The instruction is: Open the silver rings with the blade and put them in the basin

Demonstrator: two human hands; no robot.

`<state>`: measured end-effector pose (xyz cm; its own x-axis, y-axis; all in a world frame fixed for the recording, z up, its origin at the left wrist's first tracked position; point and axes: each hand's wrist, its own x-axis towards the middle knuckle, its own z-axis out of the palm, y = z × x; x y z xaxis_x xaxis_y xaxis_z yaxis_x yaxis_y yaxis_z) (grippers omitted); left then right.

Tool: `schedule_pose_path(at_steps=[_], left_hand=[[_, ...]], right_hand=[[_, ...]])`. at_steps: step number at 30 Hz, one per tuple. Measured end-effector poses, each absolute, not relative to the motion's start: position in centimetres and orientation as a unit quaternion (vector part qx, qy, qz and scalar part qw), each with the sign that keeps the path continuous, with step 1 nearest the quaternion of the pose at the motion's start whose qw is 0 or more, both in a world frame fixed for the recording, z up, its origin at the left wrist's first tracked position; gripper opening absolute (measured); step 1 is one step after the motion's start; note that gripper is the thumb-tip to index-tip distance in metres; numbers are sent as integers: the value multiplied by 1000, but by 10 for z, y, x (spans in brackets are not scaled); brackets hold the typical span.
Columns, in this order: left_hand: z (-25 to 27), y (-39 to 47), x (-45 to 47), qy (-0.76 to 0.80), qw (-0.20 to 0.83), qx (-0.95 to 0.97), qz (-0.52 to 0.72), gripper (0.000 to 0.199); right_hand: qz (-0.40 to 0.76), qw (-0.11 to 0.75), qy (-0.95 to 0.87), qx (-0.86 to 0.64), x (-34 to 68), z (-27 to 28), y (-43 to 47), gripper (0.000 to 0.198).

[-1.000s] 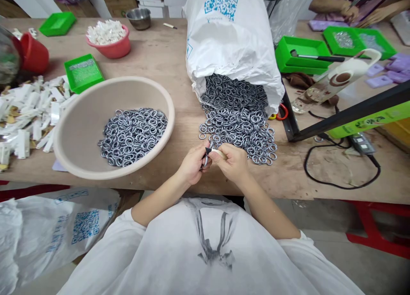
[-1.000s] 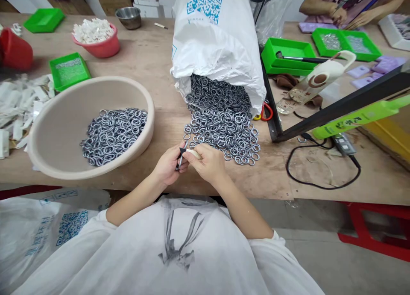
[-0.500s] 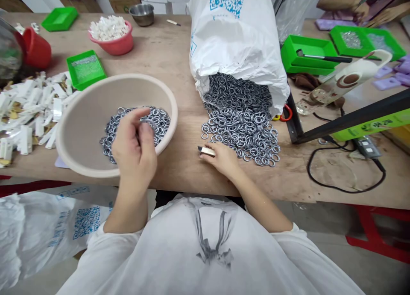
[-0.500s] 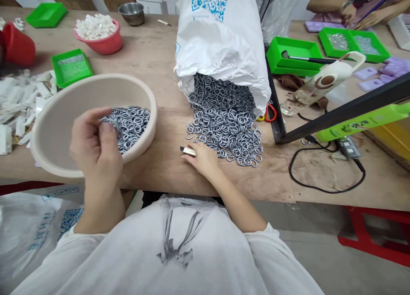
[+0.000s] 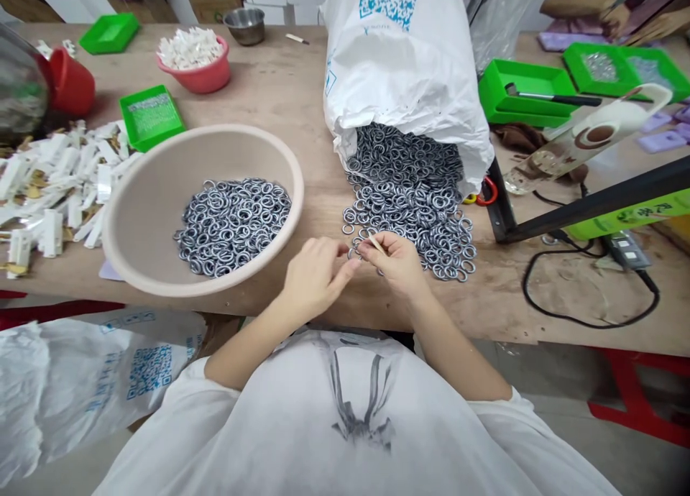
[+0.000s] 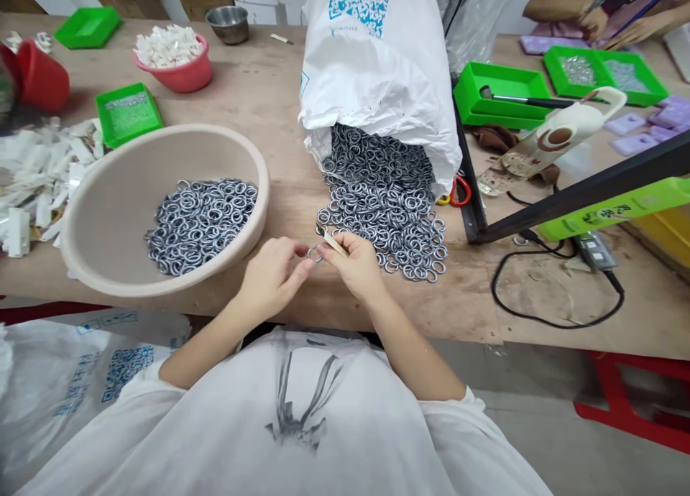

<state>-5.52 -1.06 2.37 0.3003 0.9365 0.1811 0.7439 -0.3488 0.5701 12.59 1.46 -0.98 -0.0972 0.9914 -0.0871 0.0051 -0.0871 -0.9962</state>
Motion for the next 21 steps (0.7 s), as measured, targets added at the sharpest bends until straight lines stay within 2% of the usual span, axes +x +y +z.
schedule_pose_path(at_steps=[3, 6, 8, 15, 21], left_hand=[[7, -8, -34, 510, 371, 715, 301, 40], [0, -7, -23, 453, 589, 554, 374, 45], [0, -8, -18, 426, 674, 461, 390, 46], [8, -12, -11, 357, 799, 297, 381, 46], [8, -12, -12, 352, 811, 224, 410, 45]], right_hand=[[553, 479, -489, -475, 124, 2, 3, 28], [529, 491, -520, -456, 126, -1, -5, 27], [499, 495, -547, -454, 129, -5, -7, 29], [476, 504, -551, -465, 134, -11, -1, 42], [311, 456, -690, -468, 136, -9, -12, 43]])
